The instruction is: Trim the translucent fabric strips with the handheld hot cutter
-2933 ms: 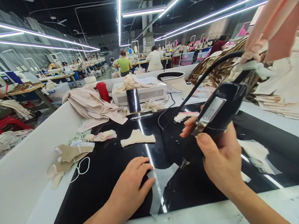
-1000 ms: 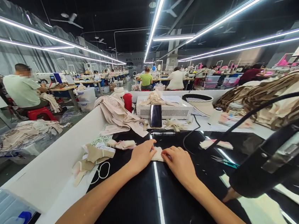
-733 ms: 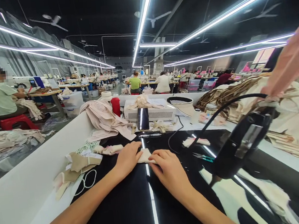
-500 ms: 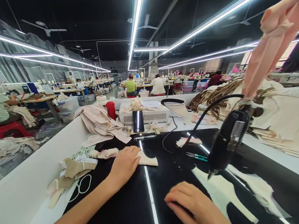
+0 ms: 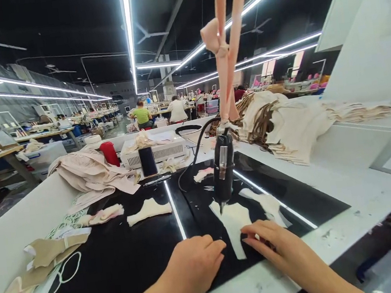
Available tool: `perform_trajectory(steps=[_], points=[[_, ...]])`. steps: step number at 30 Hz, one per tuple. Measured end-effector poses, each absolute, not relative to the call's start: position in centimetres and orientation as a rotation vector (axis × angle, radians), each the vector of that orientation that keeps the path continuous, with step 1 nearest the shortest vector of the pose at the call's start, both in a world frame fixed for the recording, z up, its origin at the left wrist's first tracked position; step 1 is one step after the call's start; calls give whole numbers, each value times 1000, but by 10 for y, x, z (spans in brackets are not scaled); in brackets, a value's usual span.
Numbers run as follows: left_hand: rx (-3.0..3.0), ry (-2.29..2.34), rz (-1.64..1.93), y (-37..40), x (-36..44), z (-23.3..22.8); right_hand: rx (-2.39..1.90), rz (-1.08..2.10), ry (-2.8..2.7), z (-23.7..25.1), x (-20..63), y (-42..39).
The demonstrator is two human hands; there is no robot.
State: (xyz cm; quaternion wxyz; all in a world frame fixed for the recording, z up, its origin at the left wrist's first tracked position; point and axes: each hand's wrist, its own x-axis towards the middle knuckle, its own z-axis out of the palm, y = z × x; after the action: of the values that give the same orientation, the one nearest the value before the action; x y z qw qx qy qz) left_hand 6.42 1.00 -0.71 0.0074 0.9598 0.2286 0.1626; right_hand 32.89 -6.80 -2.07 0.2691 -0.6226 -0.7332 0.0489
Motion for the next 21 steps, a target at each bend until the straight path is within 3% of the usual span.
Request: perform_trajectory(steps=[11,21], points=[[2965,831,481,4,78,-18,-1706,87,-2042,-34,301,-61],[3012,831,414,2,81,-13,-1737,267,-1931,-22,302,-64]])
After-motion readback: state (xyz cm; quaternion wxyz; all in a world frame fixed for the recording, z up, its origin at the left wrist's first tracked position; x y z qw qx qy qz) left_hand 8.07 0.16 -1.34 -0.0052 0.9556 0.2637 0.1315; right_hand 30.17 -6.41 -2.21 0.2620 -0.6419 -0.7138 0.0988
